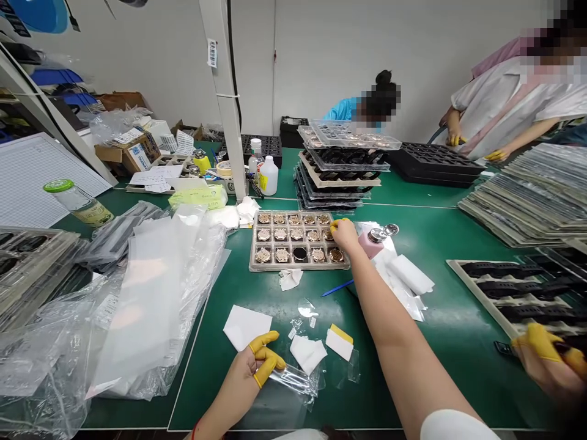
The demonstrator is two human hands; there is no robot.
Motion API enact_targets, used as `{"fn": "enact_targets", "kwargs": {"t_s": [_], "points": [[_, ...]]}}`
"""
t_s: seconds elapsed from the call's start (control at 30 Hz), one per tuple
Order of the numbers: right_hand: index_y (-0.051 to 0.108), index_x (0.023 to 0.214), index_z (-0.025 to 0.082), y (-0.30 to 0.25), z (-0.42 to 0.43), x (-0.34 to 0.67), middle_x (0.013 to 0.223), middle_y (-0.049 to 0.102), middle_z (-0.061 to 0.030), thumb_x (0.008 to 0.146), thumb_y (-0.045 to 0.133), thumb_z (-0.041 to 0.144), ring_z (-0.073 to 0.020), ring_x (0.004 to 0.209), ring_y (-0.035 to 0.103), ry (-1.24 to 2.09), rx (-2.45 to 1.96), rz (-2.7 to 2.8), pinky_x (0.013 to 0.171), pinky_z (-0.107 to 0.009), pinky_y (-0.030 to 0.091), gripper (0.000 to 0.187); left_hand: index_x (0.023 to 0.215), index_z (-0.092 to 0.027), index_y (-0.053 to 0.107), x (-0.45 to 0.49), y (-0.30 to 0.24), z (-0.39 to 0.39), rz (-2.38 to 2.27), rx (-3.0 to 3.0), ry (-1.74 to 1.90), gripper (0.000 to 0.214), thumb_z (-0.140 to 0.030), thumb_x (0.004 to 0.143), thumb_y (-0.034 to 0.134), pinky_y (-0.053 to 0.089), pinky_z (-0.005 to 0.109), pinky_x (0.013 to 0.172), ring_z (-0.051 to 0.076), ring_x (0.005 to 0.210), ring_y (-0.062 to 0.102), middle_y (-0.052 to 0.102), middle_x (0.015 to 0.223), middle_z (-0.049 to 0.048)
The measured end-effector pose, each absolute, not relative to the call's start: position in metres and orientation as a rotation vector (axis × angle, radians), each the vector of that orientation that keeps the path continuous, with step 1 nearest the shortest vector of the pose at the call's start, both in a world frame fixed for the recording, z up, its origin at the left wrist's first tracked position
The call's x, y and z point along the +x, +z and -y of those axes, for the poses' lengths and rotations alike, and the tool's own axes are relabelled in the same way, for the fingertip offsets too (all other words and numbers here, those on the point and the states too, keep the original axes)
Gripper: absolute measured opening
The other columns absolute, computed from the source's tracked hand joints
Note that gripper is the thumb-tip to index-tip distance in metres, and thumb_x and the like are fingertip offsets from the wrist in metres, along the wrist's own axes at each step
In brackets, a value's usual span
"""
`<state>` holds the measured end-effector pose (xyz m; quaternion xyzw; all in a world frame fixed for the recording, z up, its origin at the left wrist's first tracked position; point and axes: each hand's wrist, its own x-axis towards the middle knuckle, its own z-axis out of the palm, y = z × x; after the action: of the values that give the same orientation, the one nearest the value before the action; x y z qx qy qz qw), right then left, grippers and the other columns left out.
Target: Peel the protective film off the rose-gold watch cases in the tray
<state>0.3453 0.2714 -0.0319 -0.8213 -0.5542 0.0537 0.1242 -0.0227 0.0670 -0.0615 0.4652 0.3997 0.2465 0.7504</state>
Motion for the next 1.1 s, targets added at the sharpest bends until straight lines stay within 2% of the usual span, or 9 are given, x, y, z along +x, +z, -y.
{"fn": "enact_targets", "kwargs": {"t_s": [0.1, 0.23, 0.4, 0.5, 0.7, 0.83, 0.93, 1.03, 1.1], "points": [[0.067, 0.104, 0.012, -0.032, -0.274, 0.351, 0.113, 0.055, -0.0177, 0.082, 0.056, 0.031, -0.0292, 0.110, 0.045, 0.176, -2.489, 1.605, 0.089, -0.036, 0.038, 0.031, 0.126, -0.019, 0.047, -0.023, -0.063, -0.067, -0.865, 1.013, 0.536, 0.054, -0.044, 0.080, 0.062, 0.045, 0.036, 0.089, 0.021, 0.089, 0.064, 0.069, 0.090, 0.0070], [0.068, 0.098, 0.015, -0.031, -0.274, 0.352, 0.108, 0.055, -0.0152, 0.077, 0.063, 0.035, -0.0288, 0.107, 0.046, 0.269, -2.559, 1.635, 0.087, -0.035, 0.039, 0.030, 0.126, -0.018, 0.047, -0.024, -0.064, -0.067, -0.849, 1.020, 0.542, 0.055, -0.045, 0.080, 0.062, 0.045, 0.036, 0.088, 0.021, 0.089, 0.063, 0.069, 0.090, 0.0071], [0.059, 0.117, 0.016, -0.032, -0.266, 0.345, 0.116, 0.049, -0.0166, 0.081, 0.058, 0.043, -0.0312, 0.113, 0.040, 0.233, -2.610, 1.611, 0.089, -0.038, 0.038, 0.044, 0.124, -0.016, 0.048, -0.022, -0.063, -0.066, -0.851, 1.060, 0.568, 0.056, -0.046, 0.079, 0.062, 0.044, 0.035, 0.086, 0.020, 0.086, 0.063, 0.069, 0.085, 0.0072], [0.062, 0.109, 0.014, -0.030, -0.264, 0.341, 0.115, 0.049, -0.0176, 0.079, 0.061, 0.044, -0.0319, 0.114, 0.040, 0.235, -2.641, 1.590, 0.089, -0.039, 0.038, 0.044, 0.124, -0.015, 0.047, -0.022, -0.063, -0.067, -0.846, 1.087, 0.578, 0.057, -0.046, 0.079, 0.062, 0.044, 0.035, 0.086, 0.021, 0.087, 0.063, 0.069, 0.086, 0.0080], [0.059, 0.115, 0.015, -0.023, -0.262, 0.339, 0.118, 0.048, -0.0176, 0.076, 0.064, 0.043, -0.0314, 0.114, 0.042, 0.283, -2.635, 1.540, 0.089, -0.039, 0.039, 0.048, 0.124, -0.013, 0.046, -0.023, -0.062, -0.066, -0.831, 1.137, 0.593, 0.057, -0.047, 0.080, 0.060, 0.043, 0.036, 0.086, 0.022, 0.089, 0.062, 0.068, 0.088, 0.0097], [0.063, 0.102, 0.014, -0.016, -0.267, 0.338, 0.113, 0.052, -0.0179, 0.069, 0.071, 0.036, -0.0339, 0.116, 0.042, 0.357, -2.608, 1.492, 0.089, -0.042, 0.039, 0.040, 0.126, -0.012, 0.044, -0.023, -0.058, -0.066, -0.840, 1.170, 0.584, 0.057, -0.046, 0.081, 0.059, 0.041, 0.036, 0.087, 0.022, 0.089, 0.061, 0.068, 0.086, 0.0093], [0.063, 0.095, 0.012, -0.009, -0.266, 0.336, 0.105, 0.057, -0.0163, 0.062, 0.076, 0.026, -0.0333, 0.110, 0.047, 0.417, -2.529, 1.452, 0.088, -0.041, 0.041, 0.038, 0.125, -0.012, 0.045, -0.022, -0.057, -0.066, -0.836, 1.166, 0.600, 0.058, -0.046, 0.081, 0.060, 0.042, 0.036, 0.087, 0.022, 0.089, 0.062, 0.069, 0.086, 0.0095], [0.061, 0.095, 0.013, -0.002, -0.251, 0.332, 0.096, 0.062, -0.0123, 0.068, 0.070, 0.020, -0.0276, 0.098, 0.056, 0.483, -2.377, 1.433, 0.083, -0.037, 0.044, 0.029, 0.125, -0.013, 0.046, -0.022, -0.059, -0.067, -0.827, 1.164, 0.603, 0.057, -0.046, 0.080, 0.060, 0.042, 0.036, 0.088, 0.022, 0.090, 0.062, 0.068, 0.087, 0.0096], [0.058, 0.104, 0.013, 0.003, -0.231, 0.324, 0.100, 0.062, -0.0110, 0.076, 0.062, 0.021, -0.0238, 0.095, 0.058, 0.509, -2.249, 1.414, 0.081, -0.034, 0.046, 0.029, 0.125, -0.014, 0.045, -0.023, -0.060, -0.067, -0.826, 1.173, 0.598, 0.055, -0.045, 0.081, 0.059, 0.041, 0.036, 0.088, 0.022, 0.090, 0.062, 0.069, 0.086, 0.0094]]}}
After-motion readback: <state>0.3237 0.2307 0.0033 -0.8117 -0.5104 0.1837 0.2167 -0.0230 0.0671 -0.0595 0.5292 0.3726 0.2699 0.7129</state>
